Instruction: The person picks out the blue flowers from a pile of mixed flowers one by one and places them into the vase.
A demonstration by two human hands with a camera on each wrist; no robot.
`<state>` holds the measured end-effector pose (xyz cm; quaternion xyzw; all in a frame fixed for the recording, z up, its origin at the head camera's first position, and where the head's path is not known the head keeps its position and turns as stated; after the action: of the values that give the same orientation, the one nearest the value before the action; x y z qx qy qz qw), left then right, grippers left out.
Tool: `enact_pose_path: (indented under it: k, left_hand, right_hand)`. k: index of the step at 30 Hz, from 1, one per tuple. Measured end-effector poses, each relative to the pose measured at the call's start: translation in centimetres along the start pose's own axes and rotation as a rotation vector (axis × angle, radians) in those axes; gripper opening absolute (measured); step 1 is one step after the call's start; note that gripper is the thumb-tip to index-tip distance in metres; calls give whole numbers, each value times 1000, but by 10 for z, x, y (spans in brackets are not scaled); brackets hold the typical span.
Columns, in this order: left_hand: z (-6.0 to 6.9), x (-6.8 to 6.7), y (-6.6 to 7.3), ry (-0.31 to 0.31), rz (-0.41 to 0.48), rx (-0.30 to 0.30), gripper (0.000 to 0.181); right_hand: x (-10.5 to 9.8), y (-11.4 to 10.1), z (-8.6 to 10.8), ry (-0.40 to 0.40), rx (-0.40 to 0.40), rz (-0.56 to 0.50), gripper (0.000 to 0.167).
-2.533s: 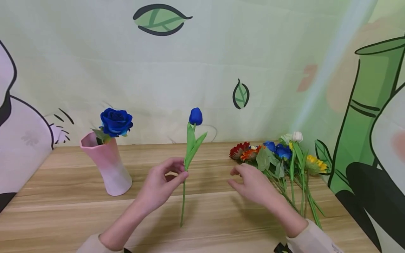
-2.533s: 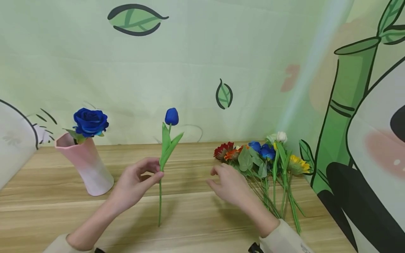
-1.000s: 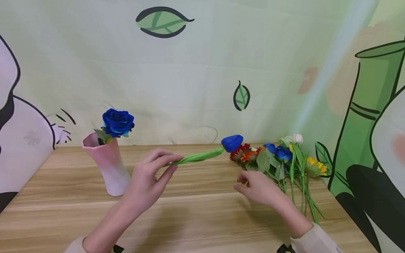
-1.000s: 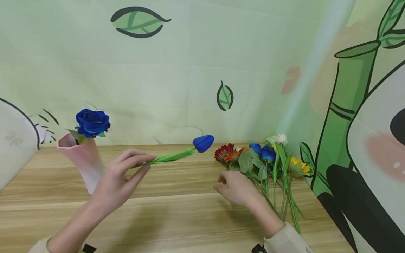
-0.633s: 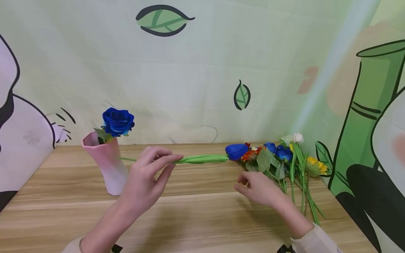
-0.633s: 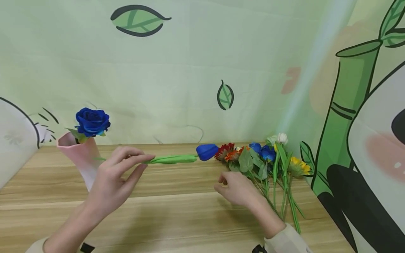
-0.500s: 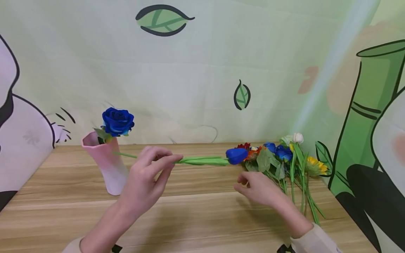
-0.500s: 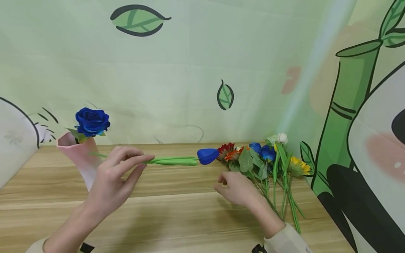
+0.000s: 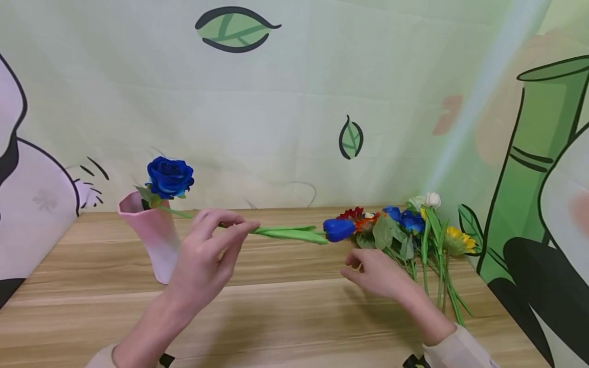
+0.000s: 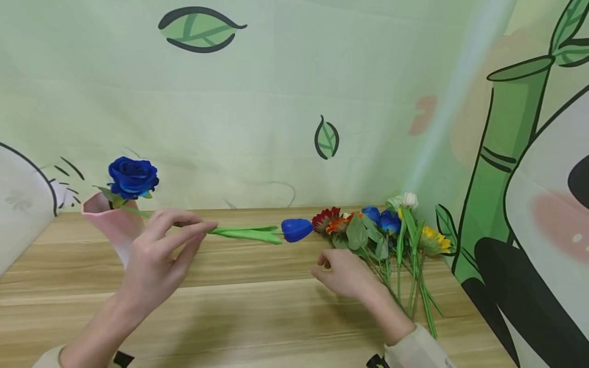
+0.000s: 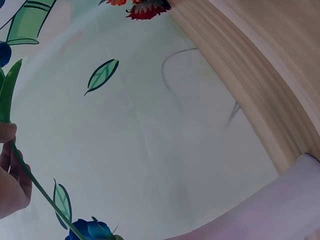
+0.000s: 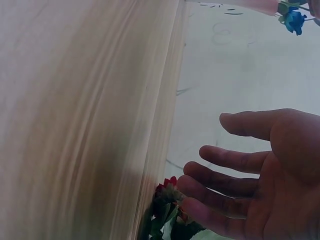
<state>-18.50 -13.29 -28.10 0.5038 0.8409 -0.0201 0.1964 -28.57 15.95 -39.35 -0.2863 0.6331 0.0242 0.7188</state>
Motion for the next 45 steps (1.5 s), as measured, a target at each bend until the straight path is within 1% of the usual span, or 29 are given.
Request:
enact_pose_path:
  k: [1,4,5,8,11,14,16,19,23,25,29,34,38,41,45]
  left_hand:
    - [0,-1,-1,5,1,1,31]
    - [-2,-4,-3,21,-11,-1,17]
    - [-2,-5,-3,28,-18,-2,17]
    - [-5,-10,-4,49,-44,-1,27]
    - [-8,-15,-4,73,-63,-3,24]
    - [-11,-20,-6,96,-62,-14,15]
    - [-13,-24,-7,114,-62,-26,20]
    - [-17,-29,-8,140,-74,-51,29]
    - [-22,-38,-12,181,-87,-87,28]
    - [-24,-42,-15,205,-76,-105,27]
    - [-26,-50,-20,228,-65,-157,27]
    - [-23,-55,-30,222,-81,-218,27]
    - [-20,-59,-37,236,-94,-251,28]
    - [-18,-62,-42,248,-94,-281,28]
    - [-14,-64,-47,243,-89,-321,28]
  right_hand:
    - [0,0,0,0,1,-1,26]
    - [0,1,0,3,-2,-1,27]
    - [0,1,0,5,-3,0,28]
    - [0,2,0,9,-8,-1,27]
    - [0,2,0,11,-7,-5,26]
    - [0,3,0,13,-3,-4,25]
    - [0,4,0,13,0,-1,25]
    - [0,4,0,14,2,-1,25]
    - [0,4,0,17,-1,-3,26]
    - [0,4,1,16,-3,-5,26]
    - [0,4,1,18,-1,-7,26]
    - [0,4,2,19,2,-8,27]
    - [2,5,1,17,1,-7,27]
    - [2,5,1,16,9,-8,27]
    - [3,6,0,11,15,-11,27]
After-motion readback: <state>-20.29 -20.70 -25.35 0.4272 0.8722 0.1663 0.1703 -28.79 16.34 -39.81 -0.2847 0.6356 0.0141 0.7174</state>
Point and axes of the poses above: each hand's wrist, its own z-axis away from the middle knuckle, its own x-axis out of the palm, y = z × x, the point moved 6 cm from there along -z, towards the middle knuckle, and after that the axes turned 5 degrees about z, right-handed, at the moved point
